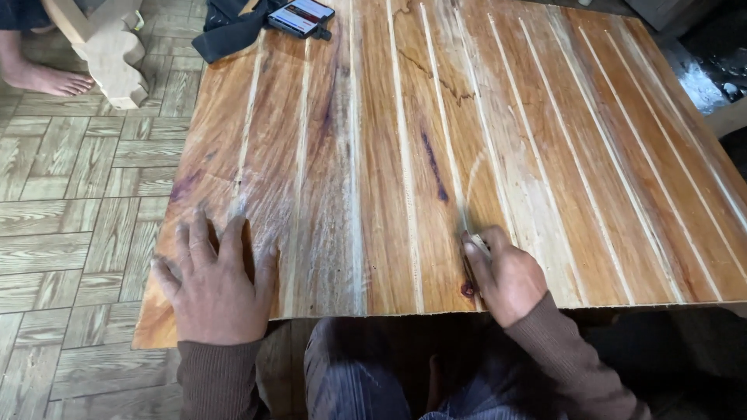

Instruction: The person sands the surface of a wooden table using a piece of sandpaper held in their right hand. They move the sandpaper back and forth along the wood grain, occasionally adjusting the sandpaper or their hand position to reach different areas of the table.

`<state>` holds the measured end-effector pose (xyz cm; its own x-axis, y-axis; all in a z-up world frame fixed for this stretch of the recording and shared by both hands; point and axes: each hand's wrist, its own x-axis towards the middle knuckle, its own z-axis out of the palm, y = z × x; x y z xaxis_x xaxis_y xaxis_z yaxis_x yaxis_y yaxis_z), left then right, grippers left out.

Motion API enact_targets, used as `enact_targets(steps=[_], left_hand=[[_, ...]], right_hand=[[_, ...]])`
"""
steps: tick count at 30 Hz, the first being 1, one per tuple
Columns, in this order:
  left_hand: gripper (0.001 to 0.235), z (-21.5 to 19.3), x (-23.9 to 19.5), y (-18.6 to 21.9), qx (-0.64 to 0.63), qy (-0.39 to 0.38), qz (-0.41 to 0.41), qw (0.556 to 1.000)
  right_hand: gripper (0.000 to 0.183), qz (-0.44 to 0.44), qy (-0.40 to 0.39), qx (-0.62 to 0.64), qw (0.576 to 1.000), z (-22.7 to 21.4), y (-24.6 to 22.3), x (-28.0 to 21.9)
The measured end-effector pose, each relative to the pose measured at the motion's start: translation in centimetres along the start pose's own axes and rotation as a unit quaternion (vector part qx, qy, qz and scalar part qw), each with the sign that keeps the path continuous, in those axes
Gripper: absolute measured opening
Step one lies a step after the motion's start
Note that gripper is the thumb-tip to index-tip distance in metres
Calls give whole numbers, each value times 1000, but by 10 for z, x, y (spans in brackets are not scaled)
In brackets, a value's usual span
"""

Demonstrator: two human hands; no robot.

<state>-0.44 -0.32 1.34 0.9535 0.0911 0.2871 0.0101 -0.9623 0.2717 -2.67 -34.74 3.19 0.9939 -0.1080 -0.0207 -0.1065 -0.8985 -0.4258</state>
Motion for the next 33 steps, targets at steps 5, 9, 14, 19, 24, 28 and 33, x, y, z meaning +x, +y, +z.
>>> enact_targets(steps=[5, 9, 14, 19, 24, 28, 33], left_hand=[[55, 2, -2, -1, 0, 27, 16, 1000], [53, 0, -3, -3, 0, 32, 14, 999], [54, 0, -4, -5, -18, 17, 10, 1000], [52, -4, 2, -2, 13, -10, 17, 1000], [56, -1, 1, -3, 36, -16, 9, 999], [57, 3, -1, -3, 45, 11, 7, 999], [58, 9, 0, -5, 43, 15, -1, 999]], right_hand=[[25, 53, -29, 4, 998, -18, -36, 29], [29, 92, -41, 9, 995, -17, -38, 100], [33, 71, -12, 8, 997, -16, -45, 100], [32, 43, -10, -67, 997, 3, -8, 33], [23, -60, 2, -50, 997, -11, -27, 54], [33, 97, -69, 15, 993, -33, -63, 126], [33, 100, -45, 4, 994, -19, -47, 238]])
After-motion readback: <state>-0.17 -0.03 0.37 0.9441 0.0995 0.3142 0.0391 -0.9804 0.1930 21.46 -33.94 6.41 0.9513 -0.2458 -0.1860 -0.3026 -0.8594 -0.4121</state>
